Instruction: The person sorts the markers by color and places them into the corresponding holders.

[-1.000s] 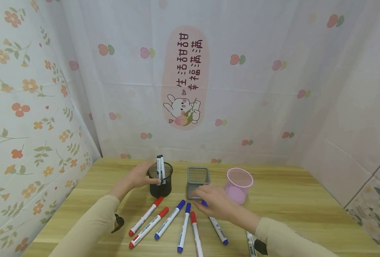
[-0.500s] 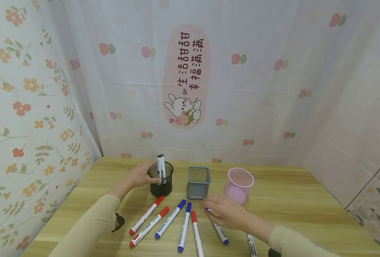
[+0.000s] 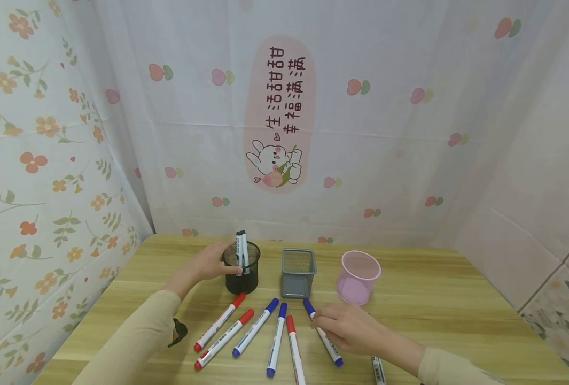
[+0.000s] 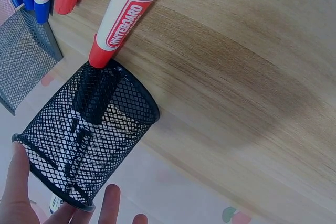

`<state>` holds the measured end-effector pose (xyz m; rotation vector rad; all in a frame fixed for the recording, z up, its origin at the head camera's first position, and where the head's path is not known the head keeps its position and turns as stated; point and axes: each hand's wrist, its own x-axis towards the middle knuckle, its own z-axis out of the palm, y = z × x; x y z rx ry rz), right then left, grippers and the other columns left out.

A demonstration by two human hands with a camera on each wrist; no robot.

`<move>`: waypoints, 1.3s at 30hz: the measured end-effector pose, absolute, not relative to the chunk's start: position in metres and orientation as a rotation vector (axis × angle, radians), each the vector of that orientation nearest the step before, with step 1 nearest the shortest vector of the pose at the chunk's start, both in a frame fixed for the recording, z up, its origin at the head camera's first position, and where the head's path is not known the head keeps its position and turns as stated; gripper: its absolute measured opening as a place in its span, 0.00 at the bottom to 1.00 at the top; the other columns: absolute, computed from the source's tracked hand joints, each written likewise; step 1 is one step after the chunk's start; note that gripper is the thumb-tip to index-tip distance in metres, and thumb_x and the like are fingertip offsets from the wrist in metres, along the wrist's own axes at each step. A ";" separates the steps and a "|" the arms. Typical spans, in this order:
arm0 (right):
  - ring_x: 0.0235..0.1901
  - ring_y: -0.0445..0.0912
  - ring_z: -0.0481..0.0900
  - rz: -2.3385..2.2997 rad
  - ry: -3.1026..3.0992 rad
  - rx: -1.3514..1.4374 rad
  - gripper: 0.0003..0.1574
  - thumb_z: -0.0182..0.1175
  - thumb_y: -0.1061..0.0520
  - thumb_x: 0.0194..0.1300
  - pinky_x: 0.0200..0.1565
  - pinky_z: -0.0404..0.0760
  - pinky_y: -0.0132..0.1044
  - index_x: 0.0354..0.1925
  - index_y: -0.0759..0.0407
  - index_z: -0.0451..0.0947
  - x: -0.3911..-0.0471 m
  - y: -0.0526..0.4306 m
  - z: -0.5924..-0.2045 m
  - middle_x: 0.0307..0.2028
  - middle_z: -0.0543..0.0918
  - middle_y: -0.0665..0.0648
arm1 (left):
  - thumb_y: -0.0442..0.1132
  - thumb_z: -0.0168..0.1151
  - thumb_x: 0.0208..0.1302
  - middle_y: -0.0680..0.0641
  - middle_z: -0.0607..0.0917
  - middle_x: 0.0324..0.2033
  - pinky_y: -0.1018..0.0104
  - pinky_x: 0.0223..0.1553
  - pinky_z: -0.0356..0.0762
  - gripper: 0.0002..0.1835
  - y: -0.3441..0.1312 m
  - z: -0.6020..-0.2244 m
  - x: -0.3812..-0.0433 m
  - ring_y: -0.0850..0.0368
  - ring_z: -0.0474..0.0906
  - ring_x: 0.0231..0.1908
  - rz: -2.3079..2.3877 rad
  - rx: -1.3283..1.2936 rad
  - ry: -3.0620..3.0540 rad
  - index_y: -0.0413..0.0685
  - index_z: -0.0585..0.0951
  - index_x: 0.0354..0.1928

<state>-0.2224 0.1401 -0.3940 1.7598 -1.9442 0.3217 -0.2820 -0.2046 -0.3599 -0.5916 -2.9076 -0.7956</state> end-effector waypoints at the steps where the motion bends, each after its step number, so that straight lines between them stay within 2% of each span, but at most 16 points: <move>1: 0.35 0.39 0.76 0.303 -1.947 1.757 0.17 0.38 0.61 0.65 0.38 0.73 0.24 0.36 0.57 0.76 -0.222 0.142 -0.395 0.33 0.77 0.48 | 0.49 0.66 0.48 0.37 0.71 0.51 0.50 0.46 0.67 0.40 -0.205 -0.360 -0.282 0.42 0.68 0.47 -0.797 -0.592 -2.908 0.36 0.63 0.60; 4: 0.34 0.40 0.76 0.245 -1.950 1.745 0.19 0.37 0.63 0.62 0.38 0.73 0.25 0.36 0.56 0.76 -0.221 0.147 -0.396 0.34 0.77 0.48 | 0.49 0.66 0.48 0.37 0.71 0.51 0.49 0.46 0.67 0.40 -0.205 -0.360 -0.282 0.41 0.68 0.48 -0.796 -0.595 -2.907 0.36 0.63 0.59; 7: 0.35 0.41 0.76 0.158 -1.942 1.744 0.21 0.36 0.66 0.56 0.39 0.73 0.26 0.35 0.56 0.76 -0.220 0.155 -0.396 0.34 0.78 0.49 | 0.50 0.66 0.48 0.36 0.71 0.51 0.48 0.46 0.66 0.40 -0.205 -0.360 -0.282 0.41 0.68 0.49 -0.793 -0.599 -2.907 0.36 0.63 0.59; 10: 0.37 0.42 0.75 0.047 -1.926 1.749 0.22 0.40 0.69 0.47 0.39 0.74 0.28 0.35 0.55 0.77 -0.219 0.165 -0.397 0.35 0.78 0.50 | 0.49 0.66 0.48 0.37 0.72 0.50 0.48 0.47 0.66 0.39 -0.205 -0.359 -0.282 0.41 0.68 0.49 -0.807 -0.601 -2.906 0.37 0.63 0.59; 15: 0.37 0.41 0.74 -0.070 -1.979 1.753 0.26 0.54 0.71 0.34 0.35 0.74 0.26 0.36 0.54 0.77 -0.216 0.182 -0.399 0.36 0.77 0.48 | 0.48 0.66 0.48 0.39 0.72 0.49 0.50 0.45 0.68 0.39 -0.204 -0.358 -0.281 0.42 0.69 0.47 -0.822 -0.615 -2.898 0.38 0.63 0.60; 23: 0.38 0.41 0.72 -0.206 -2.048 1.740 0.33 0.58 0.72 0.24 0.30 0.73 0.26 0.37 0.53 0.74 -0.211 0.200 -0.400 0.38 0.76 0.47 | 0.48 0.66 0.48 0.39 0.72 0.49 0.50 0.44 0.69 0.40 -0.205 -0.358 -0.281 0.43 0.70 0.45 -0.825 -0.609 -2.902 0.37 0.63 0.60; 26: 0.38 0.40 0.71 -0.210 -2.079 1.736 0.34 0.59 0.72 0.25 0.28 0.72 0.26 0.38 0.52 0.74 -0.210 0.205 -0.403 0.37 0.75 0.46 | 0.49 0.66 0.48 0.39 0.72 0.49 0.51 0.45 0.68 0.40 -0.205 -0.359 -0.281 0.43 0.70 0.46 -0.822 -0.603 -2.905 0.38 0.63 0.60; 30: 0.37 0.39 0.70 -0.232 -2.123 1.733 0.30 0.62 0.69 0.32 0.25 0.70 0.24 0.38 0.51 0.74 -0.209 0.211 -0.407 0.37 0.74 0.45 | 0.49 0.66 0.48 0.38 0.72 0.50 0.51 0.45 0.68 0.40 -0.204 -0.359 -0.280 0.44 0.70 0.46 -0.817 -0.598 -2.914 0.37 0.63 0.60; 39: 0.37 0.39 0.68 -0.303 -2.159 1.748 0.29 0.60 0.66 0.31 0.26 0.67 0.28 0.38 0.50 0.72 -0.204 0.219 -0.418 0.37 0.72 0.45 | 0.49 0.66 0.49 0.38 0.71 0.51 0.51 0.45 0.68 0.40 -0.204 -0.359 -0.280 0.44 0.70 0.46 -0.830 -0.588 -2.918 0.37 0.62 0.60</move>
